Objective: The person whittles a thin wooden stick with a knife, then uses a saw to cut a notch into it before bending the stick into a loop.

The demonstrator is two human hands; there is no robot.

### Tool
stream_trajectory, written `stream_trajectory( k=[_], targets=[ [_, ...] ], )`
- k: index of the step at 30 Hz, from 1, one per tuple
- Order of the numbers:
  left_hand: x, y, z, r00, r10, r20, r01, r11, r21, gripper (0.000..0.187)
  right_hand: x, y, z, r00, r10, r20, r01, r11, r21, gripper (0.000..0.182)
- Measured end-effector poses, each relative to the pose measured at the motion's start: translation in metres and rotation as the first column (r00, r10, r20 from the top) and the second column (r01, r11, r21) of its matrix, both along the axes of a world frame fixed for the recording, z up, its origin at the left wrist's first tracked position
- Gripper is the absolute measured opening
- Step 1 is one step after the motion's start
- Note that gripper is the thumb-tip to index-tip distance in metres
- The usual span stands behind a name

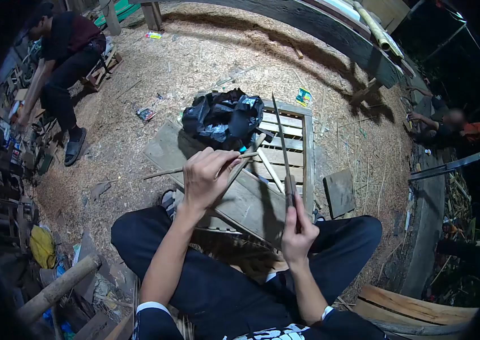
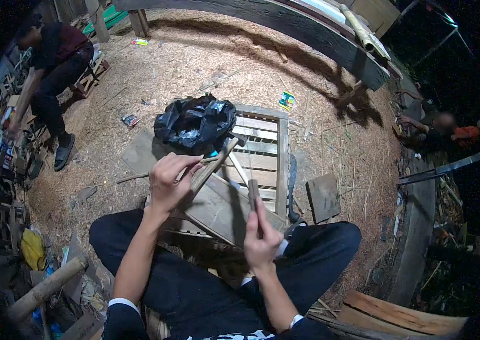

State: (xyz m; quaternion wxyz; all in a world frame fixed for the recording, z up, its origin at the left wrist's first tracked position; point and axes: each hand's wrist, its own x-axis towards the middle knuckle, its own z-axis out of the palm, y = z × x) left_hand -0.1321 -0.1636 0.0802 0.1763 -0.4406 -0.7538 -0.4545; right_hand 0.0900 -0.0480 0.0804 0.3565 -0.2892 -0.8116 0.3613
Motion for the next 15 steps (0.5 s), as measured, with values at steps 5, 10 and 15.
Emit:
stream_trajectory(
  k=[5, 10, 15],
  targets=[
    [0.002, -0.007, 0.009, 0.996, -0.003, -0.091, 0.007, 0.999, 0.045, 0.019, -0.016, 0.031, -0.009, 0.989, 0.002, 0.146, -0.012, 0.997, 0.071, 0.037],
    [0.006, -0.011, 0.011, 0.991, -0.037, -0.131, 0.044, 0.998, 0.052, 0.026, -0.032, 0.059, -0.024, 0.987, 0.076, 0.139, -0.116, 0.946, 0.304, 0.042],
    [0.012, -0.007, 0.02, 0.976, -0.074, -0.204, 0.087, 0.995, 0.054, 0.026, -0.03, 0.077, -0.037, 0.958, 0.075, 0.278, -0.204, 0.858, 0.471, 0.045]
  ],
)
